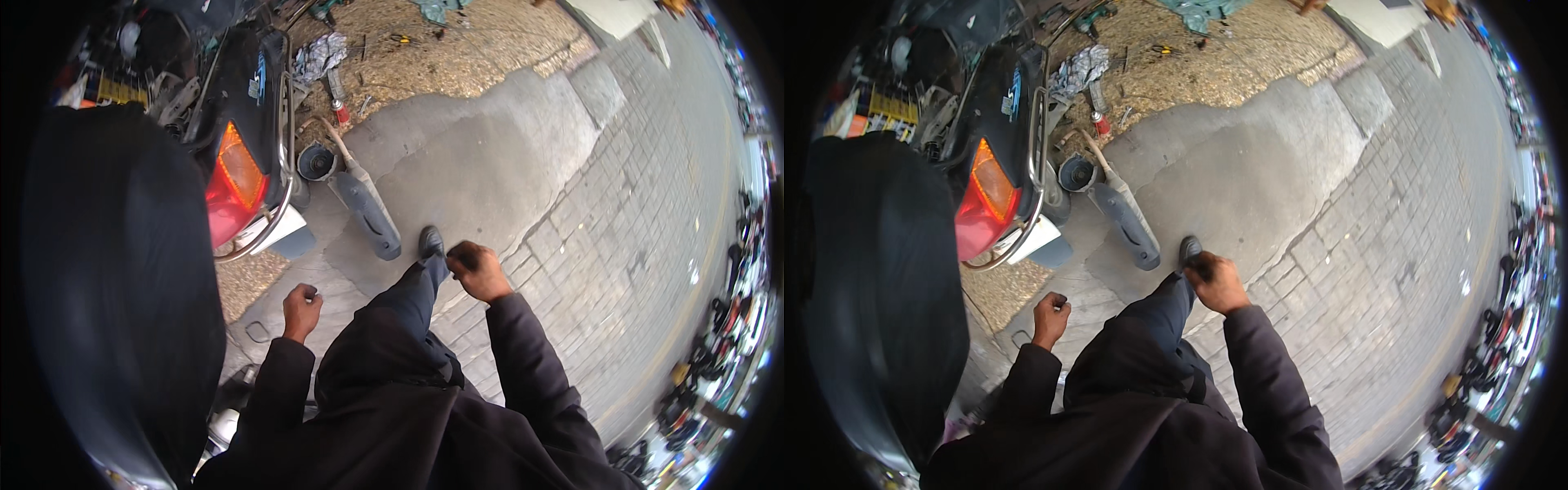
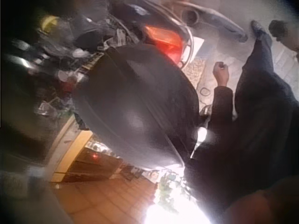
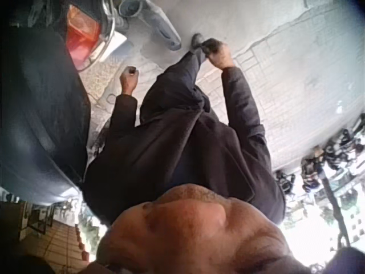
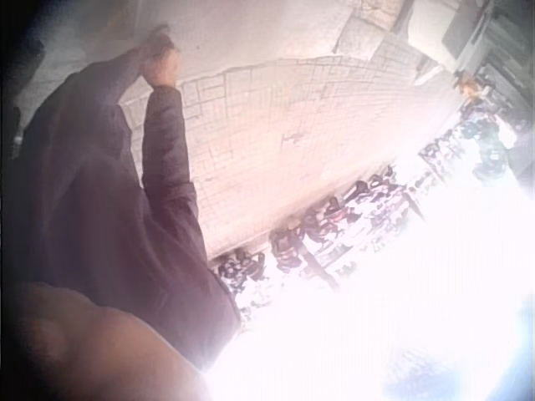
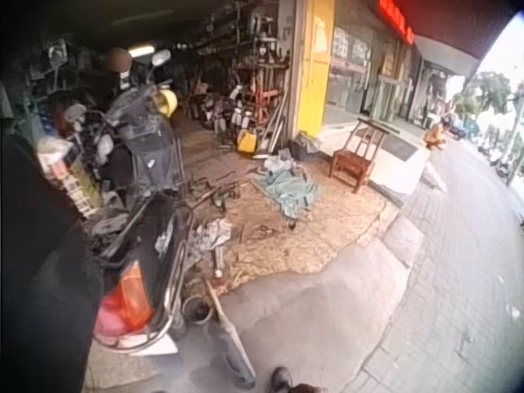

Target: The person works on a motorcycle engine with the seat removed, using a wrench to tighten bolts on the engine casing. The person repeatedly adjusts and tightens components within the engine area, then stands up and moves away from the motorcycle.

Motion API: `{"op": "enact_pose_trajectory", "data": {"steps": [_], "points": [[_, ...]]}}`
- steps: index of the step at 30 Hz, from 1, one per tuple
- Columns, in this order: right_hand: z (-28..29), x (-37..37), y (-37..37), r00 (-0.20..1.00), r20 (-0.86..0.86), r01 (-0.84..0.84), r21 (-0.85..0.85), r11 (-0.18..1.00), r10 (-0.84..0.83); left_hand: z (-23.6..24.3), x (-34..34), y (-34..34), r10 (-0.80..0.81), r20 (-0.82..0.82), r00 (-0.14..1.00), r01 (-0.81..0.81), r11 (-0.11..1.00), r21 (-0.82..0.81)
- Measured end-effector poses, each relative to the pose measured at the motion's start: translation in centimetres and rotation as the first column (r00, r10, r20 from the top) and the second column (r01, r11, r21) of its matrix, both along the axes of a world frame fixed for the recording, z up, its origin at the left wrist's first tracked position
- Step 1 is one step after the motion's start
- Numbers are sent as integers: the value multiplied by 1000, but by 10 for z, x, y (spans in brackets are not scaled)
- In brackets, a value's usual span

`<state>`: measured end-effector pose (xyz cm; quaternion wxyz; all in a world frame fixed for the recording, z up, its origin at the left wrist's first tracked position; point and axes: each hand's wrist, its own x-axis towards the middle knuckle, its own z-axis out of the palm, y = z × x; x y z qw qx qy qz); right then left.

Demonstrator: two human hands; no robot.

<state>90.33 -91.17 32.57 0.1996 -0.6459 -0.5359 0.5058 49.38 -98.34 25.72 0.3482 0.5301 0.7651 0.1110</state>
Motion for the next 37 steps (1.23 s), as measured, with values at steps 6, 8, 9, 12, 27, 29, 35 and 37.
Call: {"op": "enact_pose_trajectory", "data": {"steps": [6, 8, 9, 12, 27, 29, 35, 37], "points": [[-20, 97, 78, 992, 41, 128, -252, 959, -122, -32, 109, 96, 105, 169, 980, -118, 991, 70], [-22, 103, 120, 997, 66, 46, -220, 974, -32, -20, 127, 113, 204, 203, 958, -213, 977, 23], [-22, 101, 144, 998, 40, -48, -155, 987, 54, -14, 131, 123, 248, 204, 947, -255, 967, 12], [-20, 80, 215, 969, 1, -245, -65, 967, 246, 3, 135, 146, 367, 195, 910, -376, 927, 11], [-54, -26, 570, 583, 133, -799, -88, 595, 802, 3, 253, 342, 787, 410, 460, -859, 512, -19], [-58, -54, 601, 578, 106, -806, -80, 587, 809, -1, 267, 364, 756, 470, 456, -864, 502, 31], [-99, -118, 623, 366, 82, -930, 7, 367, 927, -33, 262, 409, 838, 442, 320, -907, 407, -114], [-127, -137, 623, 267, 86, -944, -177, 279, 960, -42, 257, 421, 851, 464, 244, -942, 321, -93]]}}
